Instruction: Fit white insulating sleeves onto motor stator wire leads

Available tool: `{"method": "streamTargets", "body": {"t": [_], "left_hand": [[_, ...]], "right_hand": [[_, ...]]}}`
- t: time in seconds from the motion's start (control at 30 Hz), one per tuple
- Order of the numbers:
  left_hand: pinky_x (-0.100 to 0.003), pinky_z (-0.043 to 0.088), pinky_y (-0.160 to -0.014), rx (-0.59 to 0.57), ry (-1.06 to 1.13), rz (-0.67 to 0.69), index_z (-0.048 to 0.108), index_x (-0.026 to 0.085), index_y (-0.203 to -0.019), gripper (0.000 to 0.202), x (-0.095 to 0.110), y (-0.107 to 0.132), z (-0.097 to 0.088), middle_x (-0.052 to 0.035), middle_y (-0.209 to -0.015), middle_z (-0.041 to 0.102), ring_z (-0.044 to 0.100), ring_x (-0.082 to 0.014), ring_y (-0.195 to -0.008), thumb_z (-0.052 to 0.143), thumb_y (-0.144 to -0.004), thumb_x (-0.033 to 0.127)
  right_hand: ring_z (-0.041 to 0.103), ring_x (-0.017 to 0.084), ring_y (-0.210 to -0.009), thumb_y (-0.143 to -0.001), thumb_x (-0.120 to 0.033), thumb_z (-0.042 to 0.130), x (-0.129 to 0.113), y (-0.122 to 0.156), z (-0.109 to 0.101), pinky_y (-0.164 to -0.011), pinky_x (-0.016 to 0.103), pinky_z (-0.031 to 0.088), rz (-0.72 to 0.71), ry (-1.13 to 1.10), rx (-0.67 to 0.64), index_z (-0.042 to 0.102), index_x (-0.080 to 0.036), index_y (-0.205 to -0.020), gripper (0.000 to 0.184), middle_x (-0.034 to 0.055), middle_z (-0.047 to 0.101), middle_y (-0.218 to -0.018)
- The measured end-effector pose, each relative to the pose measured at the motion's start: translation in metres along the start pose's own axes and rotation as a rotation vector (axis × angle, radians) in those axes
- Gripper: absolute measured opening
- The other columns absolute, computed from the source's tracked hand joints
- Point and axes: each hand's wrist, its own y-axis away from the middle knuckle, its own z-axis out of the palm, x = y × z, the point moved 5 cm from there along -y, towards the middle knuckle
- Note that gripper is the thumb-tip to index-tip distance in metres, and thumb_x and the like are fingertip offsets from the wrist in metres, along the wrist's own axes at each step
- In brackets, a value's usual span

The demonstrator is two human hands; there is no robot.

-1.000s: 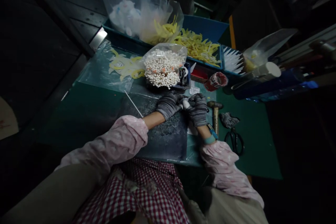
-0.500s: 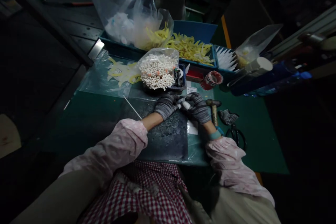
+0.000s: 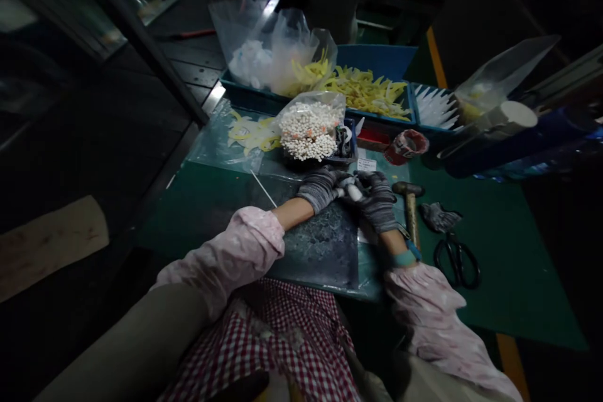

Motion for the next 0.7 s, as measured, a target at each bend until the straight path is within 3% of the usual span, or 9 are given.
{"method": "streamTargets", "body": {"t": [0.07,0.17,0.27,0.33,0.4,0.57,0.7], "left_hand": [[-0.036,0.058,-0.116,-0.037,-0.017,0.01,0.074,0.024,-0.141,0.04,-0.012,0.025,-0.014,-0.007,-0.142,0.076,0.073,-0.0267,-0.128,0.074,-0.101,0.031],[-0.038,0.059,-0.114,-0.064,-0.008,0.005,0.082,0.024,-0.122,0.024,-0.06,0.076,-0.037,-0.0044,-0.126,0.082,0.076,-0.0259,-0.119,0.075,-0.1,0.032],[-0.038,0.061,-0.11,0.214,0.176,-0.072,0.083,0.027,-0.11,0.016,-0.125,0.128,-0.064,-0.0013,-0.115,0.085,0.078,-0.0231,-0.109,0.073,-0.099,0.029],[-0.043,0.061,-0.112,0.331,0.198,-0.144,0.083,0.026,-0.108,0.016,-0.161,0.156,-0.068,-0.0042,-0.118,0.085,0.077,-0.0254,-0.112,0.069,-0.099,0.025],[-0.045,0.061,-0.112,0.395,0.234,-0.185,0.083,0.025,-0.107,0.017,-0.183,0.177,-0.061,-0.0048,-0.117,0.085,0.077,-0.0267,-0.113,0.069,-0.097,0.022],[-0.046,0.062,-0.111,0.475,0.241,-0.166,0.084,0.026,-0.11,0.02,-0.192,0.205,-0.037,-0.0042,-0.116,0.085,0.078,-0.0263,-0.111,0.071,-0.097,0.019],[-0.043,0.062,-0.11,0.47,0.145,-0.095,0.084,0.029,-0.117,0.027,-0.177,0.195,-0.027,-0.0033,-0.118,0.084,0.077,-0.0245,-0.113,0.073,-0.096,0.014]], "right_hand": [[0.069,0.03,-0.085,-0.091,-0.052,0.072,-0.009,0.008,-0.018,-0.085,0.052,0.061,-0.009,0.016,0.023,0.076,-0.025,-0.111,0.034,0.0101,0.075,-0.097],[0.071,0.03,-0.089,-0.098,-0.048,0.071,-0.04,0.027,-0.03,-0.092,0.051,0.059,-0.085,0.025,-0.027,0.08,-0.026,-0.112,0.028,0.0093,0.077,-0.098],[0.073,0.028,-0.096,-0.103,-0.045,0.067,-0.09,0.048,0.002,-0.091,0.044,0.059,-0.181,-0.058,-0.388,0.083,-0.027,-0.117,0.028,0.01,0.08,-0.109],[0.074,0.028,-0.099,-0.106,-0.043,0.063,-0.121,0.057,0.033,-0.089,0.042,0.059,-0.174,0.028,-0.589,0.084,-0.026,-0.123,0.032,0.0118,0.079,-0.117],[0.074,0.03,-0.105,-0.108,-0.042,0.06,-0.142,0.059,0.063,-0.09,0.041,0.057,-0.144,0.218,-0.718,0.082,-0.025,-0.132,0.037,0.0137,0.078,-0.126],[0.072,0.033,-0.113,-0.109,-0.042,0.057,-0.164,0.056,0.104,-0.092,0.041,0.054,-0.116,0.478,-0.833,0.08,-0.017,-0.134,0.042,0.02,0.075,-0.136],[0.073,0.033,-0.112,-0.106,-0.026,0.054,-0.168,0.054,0.113,-0.093,0.04,0.055,-0.105,0.546,-0.797,0.081,-0.012,-0.127,0.037,0.0244,0.077,-0.133]]}}
